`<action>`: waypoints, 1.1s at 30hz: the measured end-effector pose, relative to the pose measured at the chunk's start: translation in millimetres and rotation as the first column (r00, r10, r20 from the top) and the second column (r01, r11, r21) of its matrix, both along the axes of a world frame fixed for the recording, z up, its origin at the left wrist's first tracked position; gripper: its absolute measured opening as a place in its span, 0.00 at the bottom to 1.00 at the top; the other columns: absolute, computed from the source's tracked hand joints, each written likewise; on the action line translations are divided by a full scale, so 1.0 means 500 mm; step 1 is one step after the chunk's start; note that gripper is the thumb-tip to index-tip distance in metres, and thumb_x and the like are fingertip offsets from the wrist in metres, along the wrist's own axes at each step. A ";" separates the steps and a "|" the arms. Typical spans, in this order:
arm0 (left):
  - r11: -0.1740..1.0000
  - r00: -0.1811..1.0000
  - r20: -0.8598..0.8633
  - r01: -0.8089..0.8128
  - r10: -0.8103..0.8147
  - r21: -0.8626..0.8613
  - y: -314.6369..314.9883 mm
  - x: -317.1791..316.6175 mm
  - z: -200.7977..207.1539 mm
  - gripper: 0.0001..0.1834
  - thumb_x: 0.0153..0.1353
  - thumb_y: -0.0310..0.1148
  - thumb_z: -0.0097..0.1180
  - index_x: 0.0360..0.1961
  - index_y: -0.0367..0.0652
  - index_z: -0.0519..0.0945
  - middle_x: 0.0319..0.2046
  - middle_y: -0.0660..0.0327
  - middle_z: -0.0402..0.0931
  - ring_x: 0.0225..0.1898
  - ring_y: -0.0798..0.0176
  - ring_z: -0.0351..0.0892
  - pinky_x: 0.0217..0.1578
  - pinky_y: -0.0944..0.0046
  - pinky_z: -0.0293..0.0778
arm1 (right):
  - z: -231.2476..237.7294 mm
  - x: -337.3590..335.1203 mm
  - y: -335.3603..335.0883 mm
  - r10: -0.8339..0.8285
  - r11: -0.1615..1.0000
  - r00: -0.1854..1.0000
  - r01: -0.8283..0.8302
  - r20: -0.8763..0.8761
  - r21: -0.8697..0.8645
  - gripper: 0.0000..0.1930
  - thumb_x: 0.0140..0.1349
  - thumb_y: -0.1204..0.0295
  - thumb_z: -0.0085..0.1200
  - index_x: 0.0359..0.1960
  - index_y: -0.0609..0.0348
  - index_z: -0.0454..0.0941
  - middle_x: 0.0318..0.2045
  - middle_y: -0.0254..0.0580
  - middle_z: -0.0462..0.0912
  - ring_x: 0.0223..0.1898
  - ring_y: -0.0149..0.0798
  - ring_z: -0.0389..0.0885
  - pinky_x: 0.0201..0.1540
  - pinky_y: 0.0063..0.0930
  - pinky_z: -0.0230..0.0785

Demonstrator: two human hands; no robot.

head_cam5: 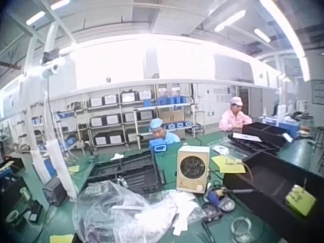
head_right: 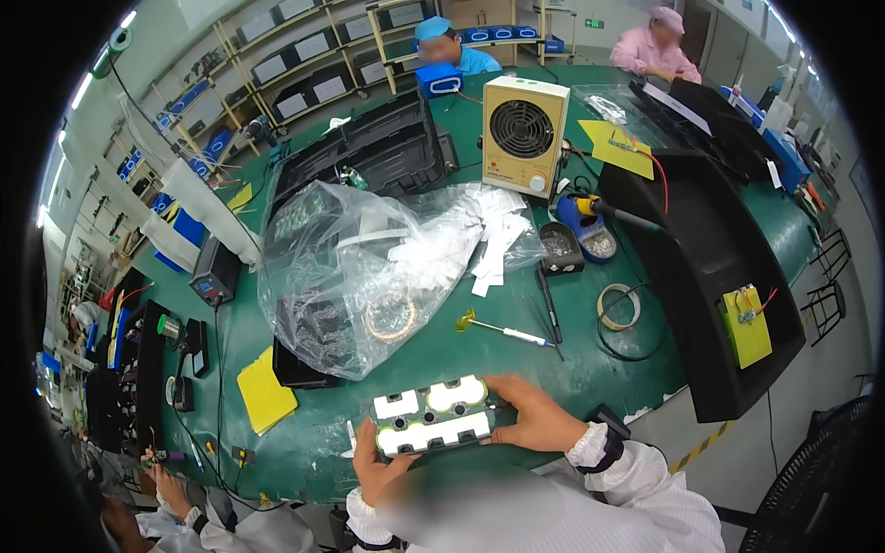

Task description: Soldering electrical connections on green battery pack units at an electronics assembly workbench.

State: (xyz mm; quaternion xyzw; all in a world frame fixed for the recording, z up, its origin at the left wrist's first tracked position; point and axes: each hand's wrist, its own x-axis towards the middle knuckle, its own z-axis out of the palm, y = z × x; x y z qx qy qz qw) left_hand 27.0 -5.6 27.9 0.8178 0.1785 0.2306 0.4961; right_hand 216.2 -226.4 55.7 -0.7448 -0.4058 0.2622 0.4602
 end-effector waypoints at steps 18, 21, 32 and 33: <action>0.972 0.971 0.079 -0.218 0.225 -0.087 -0.034 -0.010 -0.014 0.22 0.46 0.23 0.68 0.45 0.34 0.83 0.51 0.49 0.80 0.51 0.53 0.80 0.53 0.59 0.72 | 0.005 0.019 0.021 0.091 0.996 0.949 -0.084 -0.303 0.034 0.49 0.48 0.75 0.71 0.72 0.63 0.54 0.66 0.51 0.69 0.66 0.43 0.65 0.68 0.37 0.58; 0.968 0.965 0.136 -0.205 0.225 -0.144 -0.026 0.009 -0.009 0.21 0.46 0.23 0.68 0.44 0.33 0.83 0.50 0.51 0.80 0.49 0.55 0.80 0.52 0.60 0.72 | 0.010 0.010 0.024 0.055 0.996 0.959 -0.035 -0.279 0.077 0.47 0.47 0.70 0.74 0.69 0.64 0.61 0.63 0.53 0.71 0.64 0.48 0.68 0.65 0.39 0.61; 0.984 0.949 0.278 -0.170 0.147 0.060 -0.086 -0.075 -0.014 0.23 0.61 0.42 0.65 0.47 0.31 0.81 0.46 0.48 0.81 0.49 0.47 0.79 0.54 0.53 0.72 | -0.020 -0.181 -0.006 -0.124 0.975 0.944 0.058 0.304 0.216 0.21 0.49 0.69 0.71 0.41 0.64 0.76 0.34 0.49 0.79 0.36 0.51 0.81 0.38 0.39 0.75; 0.990 0.965 0.235 -0.129 0.112 0.059 -0.099 -0.090 -0.021 0.33 0.56 0.49 0.68 0.52 0.31 0.77 0.49 0.47 0.78 0.52 0.48 0.77 0.54 0.54 0.71 | -0.020 -0.188 -0.010 -0.080 0.968 0.969 0.019 0.235 0.249 0.18 0.52 0.71 0.68 0.43 0.64 0.77 0.37 0.47 0.81 0.38 0.50 0.82 0.39 0.39 0.77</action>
